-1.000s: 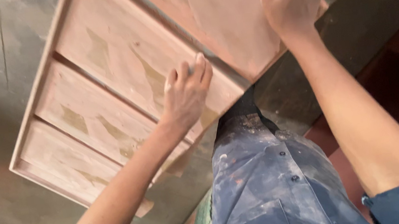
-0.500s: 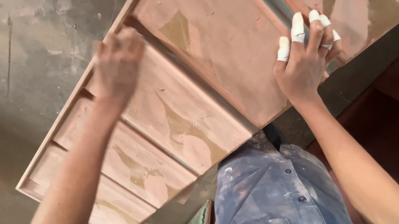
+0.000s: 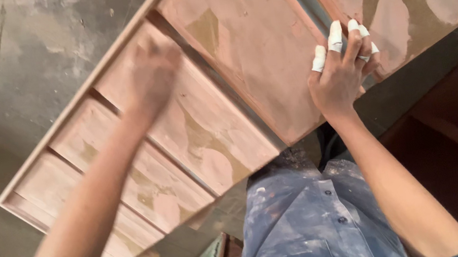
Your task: The person sands the surface of a long, segmented wooden panel using a sanding block. They move along the length of the panel, applying pressure and rubbing the surface to smooth it.
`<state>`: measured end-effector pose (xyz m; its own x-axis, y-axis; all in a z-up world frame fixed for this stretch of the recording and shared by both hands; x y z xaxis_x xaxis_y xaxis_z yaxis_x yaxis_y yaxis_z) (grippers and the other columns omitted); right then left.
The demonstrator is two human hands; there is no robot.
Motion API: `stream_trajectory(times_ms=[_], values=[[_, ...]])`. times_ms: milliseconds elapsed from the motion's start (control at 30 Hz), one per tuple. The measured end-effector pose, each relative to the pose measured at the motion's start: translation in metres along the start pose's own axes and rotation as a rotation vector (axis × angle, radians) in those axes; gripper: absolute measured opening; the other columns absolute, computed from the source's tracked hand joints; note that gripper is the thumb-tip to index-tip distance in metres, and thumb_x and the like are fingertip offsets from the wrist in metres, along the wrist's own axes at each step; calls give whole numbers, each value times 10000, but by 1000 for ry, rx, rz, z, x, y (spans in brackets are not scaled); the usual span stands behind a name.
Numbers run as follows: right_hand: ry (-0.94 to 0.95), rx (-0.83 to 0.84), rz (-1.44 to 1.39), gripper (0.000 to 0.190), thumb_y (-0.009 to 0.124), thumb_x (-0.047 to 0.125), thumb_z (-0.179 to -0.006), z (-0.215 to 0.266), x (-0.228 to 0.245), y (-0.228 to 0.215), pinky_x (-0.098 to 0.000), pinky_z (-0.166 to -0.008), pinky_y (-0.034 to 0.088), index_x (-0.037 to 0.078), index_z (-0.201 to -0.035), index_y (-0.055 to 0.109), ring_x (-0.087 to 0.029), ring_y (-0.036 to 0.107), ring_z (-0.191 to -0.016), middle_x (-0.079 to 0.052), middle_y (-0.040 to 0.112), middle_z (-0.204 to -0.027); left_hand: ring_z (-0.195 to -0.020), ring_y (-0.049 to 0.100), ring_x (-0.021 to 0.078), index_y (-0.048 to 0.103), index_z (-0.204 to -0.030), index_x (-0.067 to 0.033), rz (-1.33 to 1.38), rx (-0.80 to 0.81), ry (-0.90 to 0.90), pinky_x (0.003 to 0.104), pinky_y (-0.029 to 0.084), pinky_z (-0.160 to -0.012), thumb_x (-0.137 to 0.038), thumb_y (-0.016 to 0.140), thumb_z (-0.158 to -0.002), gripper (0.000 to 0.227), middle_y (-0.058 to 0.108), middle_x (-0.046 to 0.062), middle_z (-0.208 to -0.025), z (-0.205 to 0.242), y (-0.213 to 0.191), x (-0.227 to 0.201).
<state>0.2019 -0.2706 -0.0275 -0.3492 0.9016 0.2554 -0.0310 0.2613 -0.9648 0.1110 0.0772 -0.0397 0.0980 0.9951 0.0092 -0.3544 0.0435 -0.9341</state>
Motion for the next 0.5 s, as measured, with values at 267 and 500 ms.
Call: stream_trajectory(times_ms=[267, 500], values=[[-29, -28, -55, 433, 553, 276, -1126, -1, 0, -9, -644, -1116, 226, -21, -1439, 594, -463, 349, -1412, -277, 410, -1518, -1208, 552, 268, 688, -1160, -92, 697, 247, 244, 445, 489, -997, -131, 584, -898, 285, 676, 41, -1237, 172, -24, -305], [-225, -57, -168, 481, 623, 317, -1060, 10, -10, -8, -637, -1090, 209, -37, -1386, 619, -501, 341, -1376, -322, 402, -1495, -947, 664, 313, 668, -1133, -57, 896, -324, -515, 459, 560, -779, -77, 606, -913, 230, 719, 105, -1089, 173, -65, -321]])
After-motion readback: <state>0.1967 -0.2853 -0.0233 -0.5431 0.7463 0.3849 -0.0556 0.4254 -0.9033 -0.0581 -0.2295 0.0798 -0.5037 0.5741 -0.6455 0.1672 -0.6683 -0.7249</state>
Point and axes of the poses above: each hand's wrist, its own z-axis away from the middle knuckle, its own y-axis out of the palm, x = y × z, the point moved 6 cm from there along -z, towards the middle knuckle
